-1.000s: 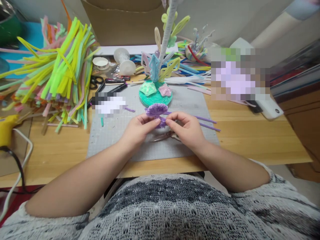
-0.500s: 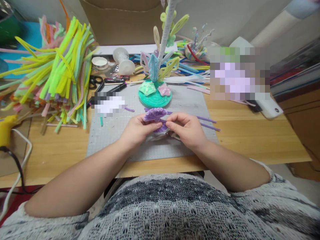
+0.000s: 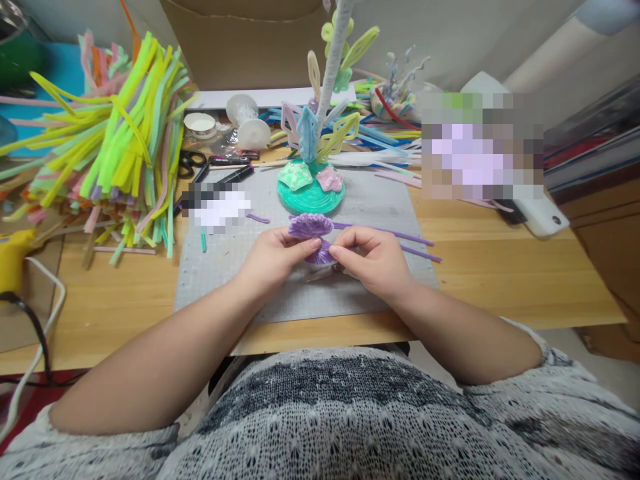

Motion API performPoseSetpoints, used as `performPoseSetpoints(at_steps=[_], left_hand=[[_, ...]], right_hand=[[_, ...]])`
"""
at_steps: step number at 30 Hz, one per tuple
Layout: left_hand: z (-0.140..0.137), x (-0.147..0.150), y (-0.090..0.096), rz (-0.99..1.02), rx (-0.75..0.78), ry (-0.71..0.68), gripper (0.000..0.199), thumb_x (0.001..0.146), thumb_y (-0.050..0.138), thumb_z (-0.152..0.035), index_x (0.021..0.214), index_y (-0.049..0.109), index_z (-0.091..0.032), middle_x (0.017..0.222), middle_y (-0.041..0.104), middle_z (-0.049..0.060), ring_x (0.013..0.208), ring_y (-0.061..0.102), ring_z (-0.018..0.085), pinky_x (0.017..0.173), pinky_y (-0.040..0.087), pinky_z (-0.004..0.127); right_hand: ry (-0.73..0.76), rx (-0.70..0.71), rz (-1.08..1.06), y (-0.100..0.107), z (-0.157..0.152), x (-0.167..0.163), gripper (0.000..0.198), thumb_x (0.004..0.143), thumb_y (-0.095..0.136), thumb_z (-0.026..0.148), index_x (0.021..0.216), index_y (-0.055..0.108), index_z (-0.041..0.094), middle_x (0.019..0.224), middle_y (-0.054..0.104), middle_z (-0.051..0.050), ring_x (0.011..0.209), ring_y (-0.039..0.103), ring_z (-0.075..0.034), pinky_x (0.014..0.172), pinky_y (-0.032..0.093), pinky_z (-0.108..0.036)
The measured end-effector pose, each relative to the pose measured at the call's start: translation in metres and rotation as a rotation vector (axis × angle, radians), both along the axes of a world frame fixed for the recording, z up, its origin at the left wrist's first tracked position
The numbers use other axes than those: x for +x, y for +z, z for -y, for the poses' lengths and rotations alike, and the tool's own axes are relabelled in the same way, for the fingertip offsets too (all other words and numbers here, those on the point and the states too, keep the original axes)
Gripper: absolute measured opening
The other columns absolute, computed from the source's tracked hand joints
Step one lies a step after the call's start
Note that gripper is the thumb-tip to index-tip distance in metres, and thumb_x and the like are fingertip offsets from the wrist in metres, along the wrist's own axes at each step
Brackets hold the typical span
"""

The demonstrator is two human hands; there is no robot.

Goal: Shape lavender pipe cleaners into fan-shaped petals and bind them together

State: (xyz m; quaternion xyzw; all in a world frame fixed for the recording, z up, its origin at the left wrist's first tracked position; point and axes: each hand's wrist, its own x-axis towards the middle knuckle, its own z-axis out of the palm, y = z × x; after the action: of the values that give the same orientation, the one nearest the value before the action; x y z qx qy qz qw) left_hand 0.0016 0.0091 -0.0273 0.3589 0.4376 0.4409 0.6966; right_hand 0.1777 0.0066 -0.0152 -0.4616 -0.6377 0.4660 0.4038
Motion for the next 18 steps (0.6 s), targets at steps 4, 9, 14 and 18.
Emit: performPoseSetpoints(at_steps=[4, 9, 14, 18], left_hand=[[-0.001, -0.001, -0.001, 0.108, -0.054, -0.008, 0.017, 0.063, 0.084, -0.023, 0.072, 0.073, -0.014, 0.065, 0.069, 0.001, 0.06, 0.059, 0.011, 0.066, 0.046, 0.025], [-0.002, 0.001, 0.002, 0.259, -0.168, -0.037, 0.019, 0.063, 0.083, -0.023, 0.075, 0.073, -0.012, 0.07, 0.072, 0.003, 0.065, 0.064, 0.012, 0.07, 0.05, 0.026], [-0.003, 0.0, 0.006, 0.228, -0.126, 0.001, 0.018, 0.063, 0.083, -0.022, 0.075, 0.074, -0.013, 0.073, 0.073, 0.003, 0.065, 0.063, 0.011, 0.068, 0.049, 0.024], [-0.002, 0.0, 0.006, 0.156, -0.023, 0.013, 0.014, 0.065, 0.082, -0.023, 0.069, 0.073, -0.015, 0.066, 0.069, 0.0, 0.061, 0.058, 0.009, 0.063, 0.046, 0.023]], right_hand=[[0.019, -0.088, -0.089, -0.001, 0.0, -0.001, 0.02, 0.076, 0.07, 0.03, 0.065, 0.062, 0.017, 0.061, 0.059, 0.002, 0.056, 0.051, -0.009, 0.057, 0.043, -0.025], [0.073, -0.228, -0.203, -0.004, -0.005, 0.001, 0.026, 0.076, 0.072, 0.042, 0.073, 0.064, 0.017, 0.062, 0.059, 0.003, 0.053, 0.051, -0.008, 0.052, 0.043, -0.023], [0.08, 0.195, 0.051, -0.006, -0.015, 0.011, 0.016, 0.085, 0.063, 0.034, 0.085, 0.072, 0.02, 0.086, 0.068, -0.004, 0.079, 0.063, -0.016, 0.074, 0.051, -0.032], [-0.085, 0.696, 0.349, -0.006, -0.014, 0.013, 0.013, 0.086, 0.064, 0.019, 0.09, 0.075, 0.025, 0.089, 0.069, -0.004, 0.087, 0.064, -0.018, 0.083, 0.049, -0.037]])
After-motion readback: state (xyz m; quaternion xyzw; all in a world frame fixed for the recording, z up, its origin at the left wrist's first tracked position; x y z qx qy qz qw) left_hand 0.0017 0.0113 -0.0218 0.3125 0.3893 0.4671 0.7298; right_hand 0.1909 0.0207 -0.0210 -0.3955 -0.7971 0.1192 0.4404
